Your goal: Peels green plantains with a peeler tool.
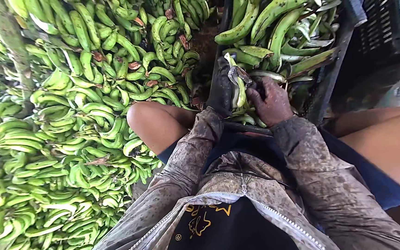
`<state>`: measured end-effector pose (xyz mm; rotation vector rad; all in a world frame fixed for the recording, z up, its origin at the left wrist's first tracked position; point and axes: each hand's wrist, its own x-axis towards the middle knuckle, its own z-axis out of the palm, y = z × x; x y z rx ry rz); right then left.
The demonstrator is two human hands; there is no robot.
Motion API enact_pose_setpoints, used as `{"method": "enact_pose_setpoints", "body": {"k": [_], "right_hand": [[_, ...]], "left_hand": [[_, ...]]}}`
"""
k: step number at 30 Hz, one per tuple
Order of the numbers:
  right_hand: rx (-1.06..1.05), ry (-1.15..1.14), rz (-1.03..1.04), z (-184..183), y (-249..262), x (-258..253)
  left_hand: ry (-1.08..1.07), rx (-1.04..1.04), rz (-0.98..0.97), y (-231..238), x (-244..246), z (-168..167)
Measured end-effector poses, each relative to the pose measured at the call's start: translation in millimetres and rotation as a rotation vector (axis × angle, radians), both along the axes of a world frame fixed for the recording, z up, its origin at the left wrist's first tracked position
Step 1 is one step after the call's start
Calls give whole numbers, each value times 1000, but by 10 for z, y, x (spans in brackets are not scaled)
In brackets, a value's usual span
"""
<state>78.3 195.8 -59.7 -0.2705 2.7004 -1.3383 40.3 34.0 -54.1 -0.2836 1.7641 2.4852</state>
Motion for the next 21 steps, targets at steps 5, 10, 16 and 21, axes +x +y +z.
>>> {"method": "enact_pose_setpoints", "body": {"k": [5, 10, 16, 21], "right_hand": [[109, -155, -160, 27, 210, -278], [101, -121, -294, 156, 399, -326], [-68, 16, -67, -8, 168, 45], [-75, -47, -15, -43, 81, -20]], "left_hand": [[-257, -66, -418, -128, 76, 13], [-198, 99, -361, -51, 42, 23], [-406, 328, 260, -35, -171, 152], [-336, 430, 138, -17, -164, 196]]}}
